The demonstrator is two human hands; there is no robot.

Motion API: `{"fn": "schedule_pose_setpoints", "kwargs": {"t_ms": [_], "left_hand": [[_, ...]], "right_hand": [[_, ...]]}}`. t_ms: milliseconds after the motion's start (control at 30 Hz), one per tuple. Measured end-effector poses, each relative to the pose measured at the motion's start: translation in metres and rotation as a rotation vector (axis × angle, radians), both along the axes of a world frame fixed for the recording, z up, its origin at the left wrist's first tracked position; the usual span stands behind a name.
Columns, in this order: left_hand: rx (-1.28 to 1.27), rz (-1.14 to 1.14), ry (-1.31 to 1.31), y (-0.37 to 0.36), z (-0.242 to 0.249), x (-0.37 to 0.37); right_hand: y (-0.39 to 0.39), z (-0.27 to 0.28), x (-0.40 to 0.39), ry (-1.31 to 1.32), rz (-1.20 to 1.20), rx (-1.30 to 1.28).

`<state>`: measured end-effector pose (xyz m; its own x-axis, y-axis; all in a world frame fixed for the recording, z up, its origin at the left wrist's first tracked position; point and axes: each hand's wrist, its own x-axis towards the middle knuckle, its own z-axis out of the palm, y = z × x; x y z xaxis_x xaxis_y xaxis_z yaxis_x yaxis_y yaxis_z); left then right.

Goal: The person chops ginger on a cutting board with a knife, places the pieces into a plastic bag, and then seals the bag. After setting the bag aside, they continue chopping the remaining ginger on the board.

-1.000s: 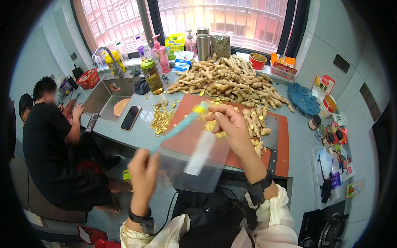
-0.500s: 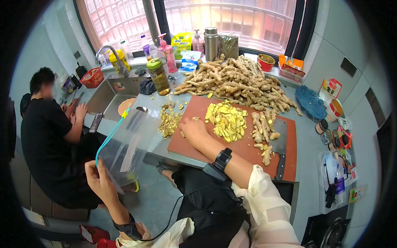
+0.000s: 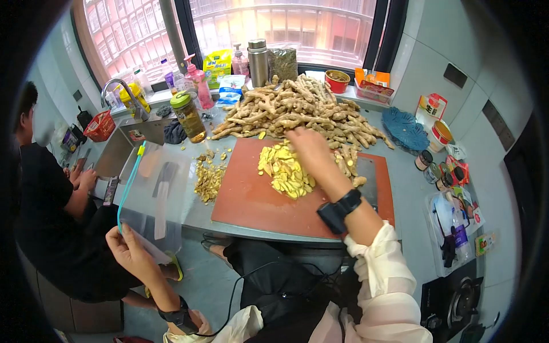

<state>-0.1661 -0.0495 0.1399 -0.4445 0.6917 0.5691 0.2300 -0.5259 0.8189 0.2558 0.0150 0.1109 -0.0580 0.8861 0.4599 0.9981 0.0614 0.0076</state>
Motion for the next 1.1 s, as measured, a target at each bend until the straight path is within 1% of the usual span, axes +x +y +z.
{"fn": "schedule_pose_setpoints", "kwargs": {"t_ms": [33,67,133,167,200,233,267,333,367,400,467,533,600,633,700,733,800,1033,1100], "left_hand": [[-0.005,-0.032,-0.013,0.002,-0.002,0.008],[-0.01,-0.033,-0.002,0.003,-0.002,0.019],[-0.098,-0.148,-0.045,0.003,-0.008,0.046],[-0.162,-0.148,0.079,0.005,-0.015,0.06],[-0.227,-0.144,0.202,0.007,-0.021,0.074],[-0.277,-0.213,0.272,0.006,-0.023,0.09],[-0.327,-0.281,0.341,0.005,-0.025,0.105],[-0.416,-0.452,0.276,0.007,-0.042,0.127],[-0.438,-0.515,0.251,0.009,-0.055,0.135],[-0.46,-0.582,0.227,0.01,-0.065,0.142],[-0.492,-0.61,0.227,0.007,-0.072,0.153],[-0.519,-0.618,0.255,0.003,-0.076,0.161],[-0.53,-0.611,0.262,-0.002,-0.081,0.168],[-0.51,-0.602,0.289,-0.004,-0.085,0.17],[-0.519,-0.593,0.363,-0.011,-0.084,0.171],[-0.521,-0.587,0.368,-0.013,-0.085,0.17],[-0.531,-0.619,0.398,-0.016,-0.085,0.17],[-0.483,-0.648,0.405,-0.017,-0.092,0.172],[-0.403,-0.632,0.381,-0.017,-0.094,0.176]], "right_hand": [[-0.013,0.008,0.011,0.056,-0.006,0.029],[-0.022,0.007,0.026,0.054,-0.003,0.029],[-0.039,0.005,0.055,0.024,-0.116,-0.078],[-0.048,0.002,0.067,0.025,-0.11,-0.079],[-0.056,-0.002,0.077,0.072,-0.109,-0.163],[-0.062,-0.005,0.08,0.119,-0.107,-0.247],[-0.066,-0.009,0.079,0.121,-0.096,-0.247],[-0.078,-0.004,0.067,0.107,-0.127,-0.033],[-0.084,0.001,0.053,0.13,-0.112,0.022],[-0.086,0.0,0.037,0.135,-0.108,0.024],[-0.093,-0.006,0.004,0.759,0.05,-0.136],[-0.092,-0.024,-0.029,1.073,0.252,-0.326],[-0.093,-0.028,-0.066,1.439,0.251,-0.554],[-0.091,-0.033,-0.076,1.444,0.257,-0.557],[-0.083,-0.052,-0.091,1.711,0.305,-0.533],[-0.081,-0.061,-0.094,1.716,0.31,-0.536],[-0.079,-0.07,-0.099,1.814,0.35,-0.387],[-0.088,-0.068,-0.1,1.849,0.309,-0.324],[-0.089,-0.068,-0.099,1.848,0.3,-0.326]]}}
